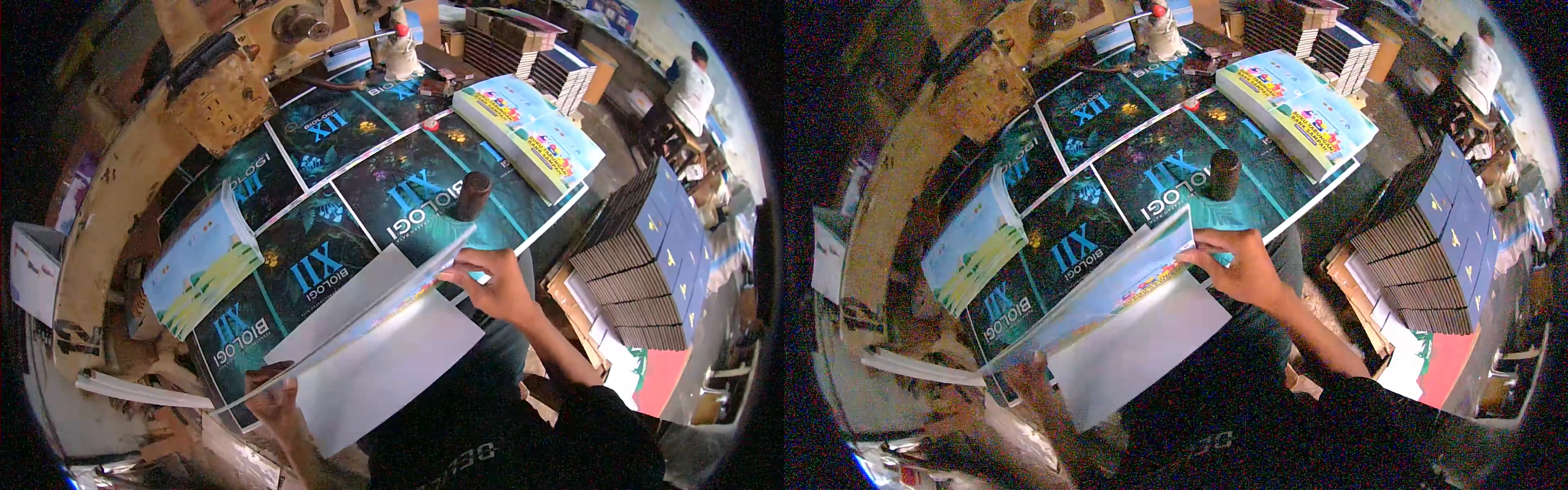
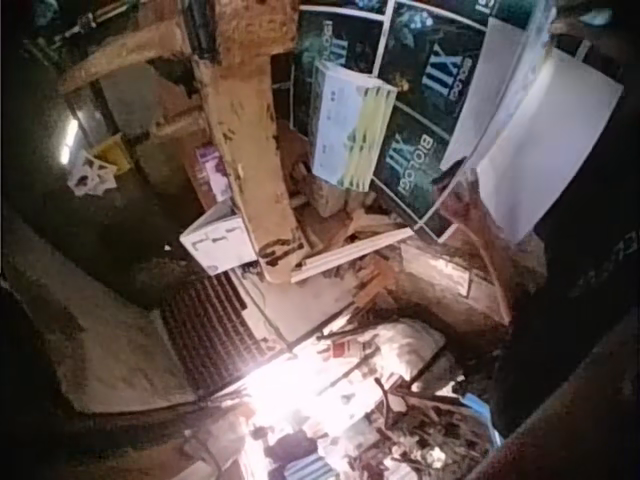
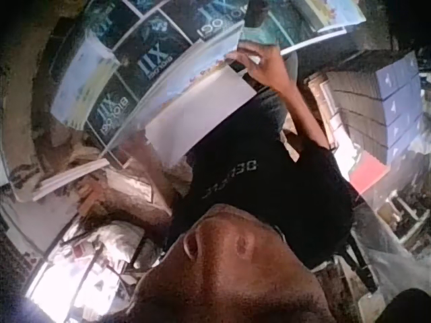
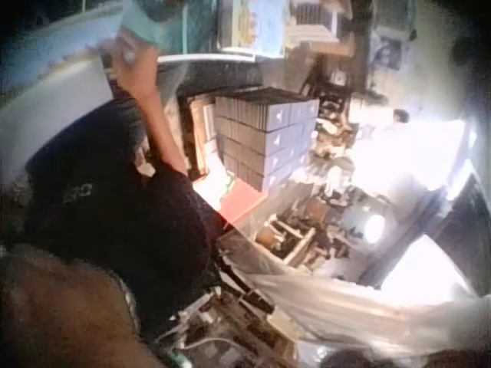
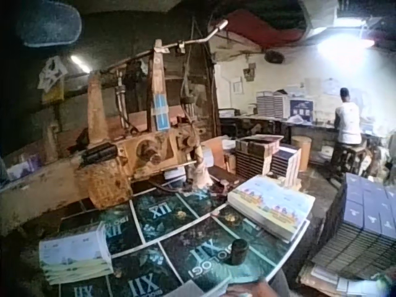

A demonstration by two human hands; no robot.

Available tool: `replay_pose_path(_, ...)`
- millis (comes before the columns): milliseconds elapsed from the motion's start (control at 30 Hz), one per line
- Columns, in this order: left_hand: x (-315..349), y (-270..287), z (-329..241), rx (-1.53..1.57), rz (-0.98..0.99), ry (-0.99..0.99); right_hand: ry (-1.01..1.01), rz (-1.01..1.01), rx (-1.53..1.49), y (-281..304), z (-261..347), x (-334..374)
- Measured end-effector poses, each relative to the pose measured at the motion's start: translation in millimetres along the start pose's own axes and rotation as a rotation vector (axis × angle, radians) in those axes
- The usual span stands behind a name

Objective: The person folds printed covers and paper sheets, presses the creases using a wooden tool, and inserts the paper sheets into the covers to assemble booklets.

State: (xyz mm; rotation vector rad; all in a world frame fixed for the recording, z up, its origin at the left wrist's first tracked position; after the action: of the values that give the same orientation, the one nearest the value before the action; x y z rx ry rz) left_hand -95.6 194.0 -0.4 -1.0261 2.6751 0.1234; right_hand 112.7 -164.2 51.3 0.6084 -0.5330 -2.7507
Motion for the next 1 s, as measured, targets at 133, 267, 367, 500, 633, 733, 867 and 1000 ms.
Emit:
replay_pose_path(133,-4.9,-7.5,32.4,-0.066,0.338,-0.163,0.143,-0.056,0.141,7.4,4.1,6.3)
replay_pose_path(267,-16.7,-13.6,33.8,-0.052,0.433,-0.482,0.109,-0.003,0.087,7.8,-12.3,1.9)
replay_pose_path(367,-37.1,-30.1,36.6,-0.002,0.41,-0.514,0.116,0.021,0.17,7.5,-15.0,-2.7)
replay_pose_path(500,-61.7,-63.8,41.3,0.165,0.221,-0.315,-0.079,-0.137,0.132,19.5,-35.0,-7.2)
replay_pose_path(633,-66.9,-48.3,35.9,0.16,-0.101,-0.299,-0.033,-0.243,0.254,30.7,-8.5,-19.0)
replay_pose_path(733,-61.0,-32.4,4.1,0.063,-0.222,-0.172,-0.029,-0.15,0.292,35.0,16.2,-13.4)
replay_pose_path(867,-39.0,-26.3,-14.0,-0.099,-0.026,-0.115,0.036,-0.09,0.237,20.4,21.8,0.2)
replay_pose_path(1000,-27.9,-41.4,-5.6,-0.205,0.056,-0.033,-0.075,-0.129,0.117,10.6,-24.4,17.5)
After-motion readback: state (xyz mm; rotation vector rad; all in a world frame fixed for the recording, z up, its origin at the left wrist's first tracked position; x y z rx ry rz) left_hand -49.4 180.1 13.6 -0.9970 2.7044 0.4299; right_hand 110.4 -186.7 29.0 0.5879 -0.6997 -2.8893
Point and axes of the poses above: each hand's wrist, its own x-axis away from the middle knuckle, its own y-axis out of the back of the hand, z = x × y, the point moved 10 cm from there along -x, towards the middle knuckle, and after that the axes turned 9 degrees about x, right-handed, at the moved point
